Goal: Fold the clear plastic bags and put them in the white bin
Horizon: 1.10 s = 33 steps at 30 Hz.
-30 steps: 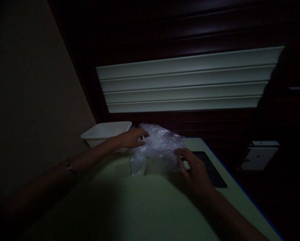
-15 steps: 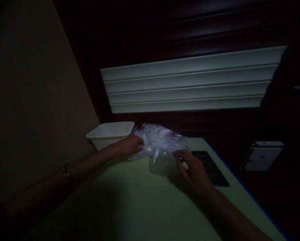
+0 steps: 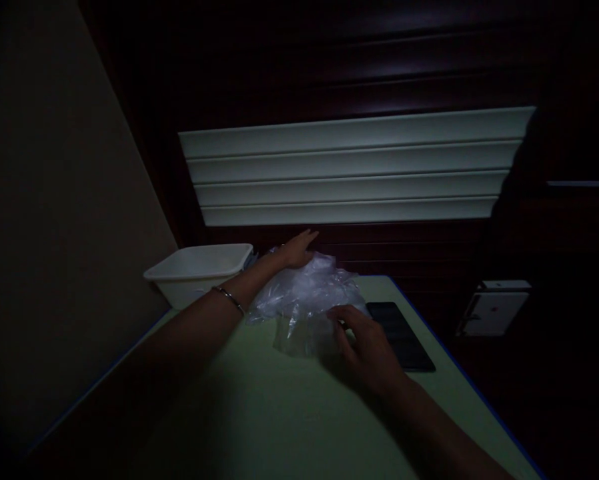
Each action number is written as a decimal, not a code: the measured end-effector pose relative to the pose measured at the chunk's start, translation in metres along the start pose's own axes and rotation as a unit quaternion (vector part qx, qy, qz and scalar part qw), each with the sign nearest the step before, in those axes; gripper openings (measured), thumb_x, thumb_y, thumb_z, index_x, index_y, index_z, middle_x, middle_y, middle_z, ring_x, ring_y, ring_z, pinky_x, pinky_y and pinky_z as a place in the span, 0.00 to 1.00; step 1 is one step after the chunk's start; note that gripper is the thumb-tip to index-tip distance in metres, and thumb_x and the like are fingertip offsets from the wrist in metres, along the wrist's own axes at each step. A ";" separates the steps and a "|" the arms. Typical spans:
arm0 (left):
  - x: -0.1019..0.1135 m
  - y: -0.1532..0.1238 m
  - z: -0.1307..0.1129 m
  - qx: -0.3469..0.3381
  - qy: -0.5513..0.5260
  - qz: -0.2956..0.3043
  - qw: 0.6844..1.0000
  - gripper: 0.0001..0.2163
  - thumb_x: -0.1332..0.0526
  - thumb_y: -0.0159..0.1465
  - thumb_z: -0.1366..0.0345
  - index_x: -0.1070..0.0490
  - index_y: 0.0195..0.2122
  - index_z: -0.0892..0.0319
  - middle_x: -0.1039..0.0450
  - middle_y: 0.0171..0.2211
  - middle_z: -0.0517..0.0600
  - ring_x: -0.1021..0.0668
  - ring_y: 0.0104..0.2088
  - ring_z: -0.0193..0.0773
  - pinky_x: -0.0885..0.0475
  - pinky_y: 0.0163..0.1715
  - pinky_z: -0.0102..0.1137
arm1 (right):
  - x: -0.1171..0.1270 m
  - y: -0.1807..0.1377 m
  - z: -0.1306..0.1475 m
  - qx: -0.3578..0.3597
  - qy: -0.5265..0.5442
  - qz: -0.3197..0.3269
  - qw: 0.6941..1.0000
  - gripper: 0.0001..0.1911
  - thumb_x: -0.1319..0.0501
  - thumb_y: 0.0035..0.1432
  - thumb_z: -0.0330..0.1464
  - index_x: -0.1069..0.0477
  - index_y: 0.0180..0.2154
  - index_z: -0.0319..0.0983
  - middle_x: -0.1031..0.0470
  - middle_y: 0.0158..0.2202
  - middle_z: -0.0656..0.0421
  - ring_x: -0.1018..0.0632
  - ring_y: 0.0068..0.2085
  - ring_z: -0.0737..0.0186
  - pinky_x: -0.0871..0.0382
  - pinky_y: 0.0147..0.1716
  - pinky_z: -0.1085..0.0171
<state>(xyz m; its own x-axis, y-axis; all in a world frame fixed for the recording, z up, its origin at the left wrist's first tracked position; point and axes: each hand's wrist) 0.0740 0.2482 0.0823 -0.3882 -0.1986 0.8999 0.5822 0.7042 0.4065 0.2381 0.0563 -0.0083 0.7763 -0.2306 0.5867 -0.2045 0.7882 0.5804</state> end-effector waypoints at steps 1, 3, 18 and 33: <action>0.001 -0.001 0.001 -0.004 -0.014 -0.013 1.000 0.28 0.42 0.58 0.77 0.43 0.61 0.71 0.45 0.63 0.64 0.42 0.64 0.45 0.43 0.61 0.35 | 0.000 0.000 0.000 -0.001 0.002 0.001 1.000 0.13 0.47 0.62 0.30 0.28 0.46 0.41 0.24 0.44 0.51 0.22 0.41 0.55 0.25 0.27 0.63; 0.007 -0.008 0.003 -0.008 -0.044 -0.041 0.998 0.26 0.44 0.60 0.76 0.42 0.60 0.71 0.45 0.63 0.63 0.42 0.64 0.43 0.44 0.62 0.35 | -0.001 0.000 0.000 -0.004 0.008 0.002 1.000 0.14 0.47 0.62 0.31 0.28 0.47 0.41 0.24 0.44 0.51 0.22 0.41 0.55 0.25 0.28 0.63; -0.002 -0.209 -0.008 0.117 -0.469 -0.005 0.875 0.25 0.53 0.67 0.46 0.30 0.50 0.62 0.28 0.51 0.58 0.26 0.52 0.46 0.30 0.49 0.38 | -0.013 0.009 0.018 -0.252 0.382 -0.015 0.889 0.10 0.39 0.57 0.37 0.23 0.36 0.38 0.19 0.38 0.51 0.19 0.36 0.56 0.22 0.35 0.59; -0.019 -0.232 -0.015 0.232 -0.587 0.008 0.776 0.23 0.31 0.53 0.56 0.34 0.45 0.62 0.23 0.33 0.53 0.21 0.31 0.38 0.29 0.30 0.30 | -0.020 -0.003 0.031 -0.370 0.567 0.099 0.729 0.08 0.36 0.56 0.31 0.22 0.39 0.37 0.21 0.45 0.51 0.22 0.50 0.54 0.32 0.55 0.57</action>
<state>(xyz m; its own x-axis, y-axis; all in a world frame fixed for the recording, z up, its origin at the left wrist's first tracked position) -0.0426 0.0785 -0.0264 -0.9252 0.3784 0.0297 0.3794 0.9238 0.0514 0.2052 0.0410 -0.0043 0.8556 0.2184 -0.4694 -0.3269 0.9310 -0.1625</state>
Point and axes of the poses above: each hand's wrist, its own y-axis towards the middle knuckle, its own x-axis out of the back of the hand, z = x × y
